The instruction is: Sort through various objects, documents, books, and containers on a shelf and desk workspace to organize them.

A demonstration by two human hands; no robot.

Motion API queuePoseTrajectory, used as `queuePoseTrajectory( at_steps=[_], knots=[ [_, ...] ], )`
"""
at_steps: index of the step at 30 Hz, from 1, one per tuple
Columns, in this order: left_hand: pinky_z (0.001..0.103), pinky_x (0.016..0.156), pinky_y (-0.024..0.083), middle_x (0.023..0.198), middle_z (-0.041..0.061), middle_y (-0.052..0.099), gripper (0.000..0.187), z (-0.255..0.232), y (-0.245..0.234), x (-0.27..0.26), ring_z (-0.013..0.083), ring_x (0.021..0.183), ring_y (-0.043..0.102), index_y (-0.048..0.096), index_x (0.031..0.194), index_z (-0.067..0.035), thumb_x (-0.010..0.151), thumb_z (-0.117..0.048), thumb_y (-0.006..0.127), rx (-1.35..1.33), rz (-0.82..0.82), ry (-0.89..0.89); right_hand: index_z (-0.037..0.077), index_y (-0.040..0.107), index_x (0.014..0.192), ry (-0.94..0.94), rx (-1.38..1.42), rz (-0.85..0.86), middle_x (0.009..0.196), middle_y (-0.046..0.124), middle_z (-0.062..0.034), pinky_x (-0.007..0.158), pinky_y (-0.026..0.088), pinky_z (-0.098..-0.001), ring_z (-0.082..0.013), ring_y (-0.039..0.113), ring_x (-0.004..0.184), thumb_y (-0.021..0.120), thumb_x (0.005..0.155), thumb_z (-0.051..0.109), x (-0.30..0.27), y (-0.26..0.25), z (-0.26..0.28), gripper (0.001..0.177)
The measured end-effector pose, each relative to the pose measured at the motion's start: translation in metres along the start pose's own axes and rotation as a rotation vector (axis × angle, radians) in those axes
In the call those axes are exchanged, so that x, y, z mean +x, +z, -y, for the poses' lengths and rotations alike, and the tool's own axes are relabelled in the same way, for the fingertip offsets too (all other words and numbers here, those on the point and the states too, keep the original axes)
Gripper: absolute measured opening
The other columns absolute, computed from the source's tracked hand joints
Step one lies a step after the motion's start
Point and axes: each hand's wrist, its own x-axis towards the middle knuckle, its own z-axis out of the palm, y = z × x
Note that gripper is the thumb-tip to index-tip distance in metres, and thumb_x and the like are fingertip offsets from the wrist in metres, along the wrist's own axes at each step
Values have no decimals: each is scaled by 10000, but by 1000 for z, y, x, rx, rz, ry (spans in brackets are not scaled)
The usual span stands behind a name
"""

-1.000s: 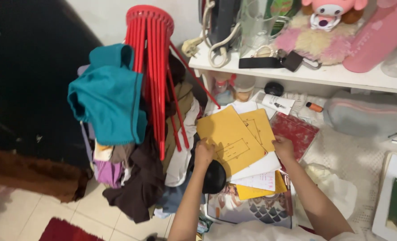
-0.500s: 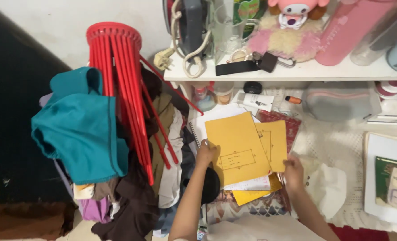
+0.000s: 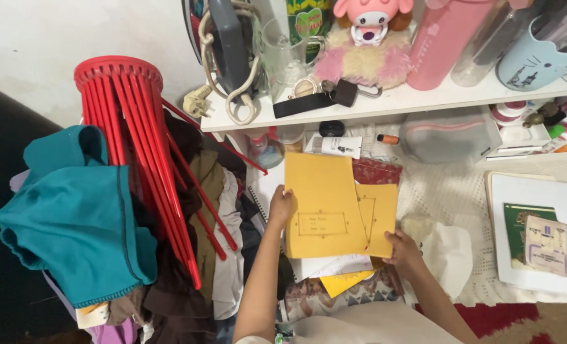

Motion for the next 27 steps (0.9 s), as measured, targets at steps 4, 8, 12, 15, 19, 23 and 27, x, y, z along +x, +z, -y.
queuePoseTrajectory(
  at_steps=[4, 8, 12, 15, 19, 23, 27],
  knots=[
    [386, 763, 507, 906, 162, 694, 250, -22, -6, 2, 260, 827, 642, 619, 1133, -9, 1023, -214, 528, -157, -49, -75, 46, 613, 1274, -212, 67, 16, 981, 693, -101, 560, 506, -323, -190, 643, 757, 554, 1013, 272, -28, 2, -5, 350],
    [350, 796, 501, 991, 114, 695, 252, -24, -18, 8, 212, 881, 636, 606, 1167, -24, 1023, -199, 495, -486, -92, -208, -24, 603, 1223, -473, -136, -229, 931, 723, -150, 580, 527, -318, -191, 683, 724, 511, 1016, 228, -75, 4, -5, 339],
    [325, 844, 503, 1074, 86, 709, 279, -10, -35, 1, 189, 953, 653, 621, 1181, -14, 1004, -169, 471, -683, -123, -182, -26, 591, 1217, -600, -18, -351, 905, 668, -138, 574, 467, -283, -145, 594, 701, 509, 1094, 271, -62, -14, -35, 332],
    [349, 839, 502, 1070, 118, 704, 277, 6, -49, -14, 218, 948, 645, 617, 1172, 9, 1004, -158, 472, -575, -231, -164, -22, 557, 1178, -538, 71, -314, 848, 699, -141, 546, 461, -288, -163, 619, 675, 570, 1032, 261, -49, -27, -56, 319],
    [370, 844, 502, 1039, 159, 698, 273, 2, -73, -50, 249, 930, 645, 615, 1141, 39, 1017, -163, 480, -300, -359, -112, -79, 621, 1079, -215, -32, -201, 736, 677, -222, 491, 438, -360, -273, 575, 566, 647, 987, 279, -37, -48, -62, 370],
    [369, 847, 492, 1027, 164, 682, 268, -1, -78, -83, 247, 923, 627, 607, 1132, 31, 1016, -178, 487, -90, -388, -122, 40, 751, 1001, -155, -724, -39, 797, 761, -143, 623, 565, -368, -259, 726, 677, 675, 893, 386, 7, -95, -62, 370],
    [374, 794, 501, 967, 170, 681, 269, 12, -41, -98, 238, 868, 610, 621, 1124, 23, 982, -163, 488, -241, -244, -226, 104, 761, 1162, -490, -966, -423, 1022, 768, -198, 851, 571, -459, -376, 726, 998, 554, 998, 529, -14, -97, 19, 500]
  ],
)
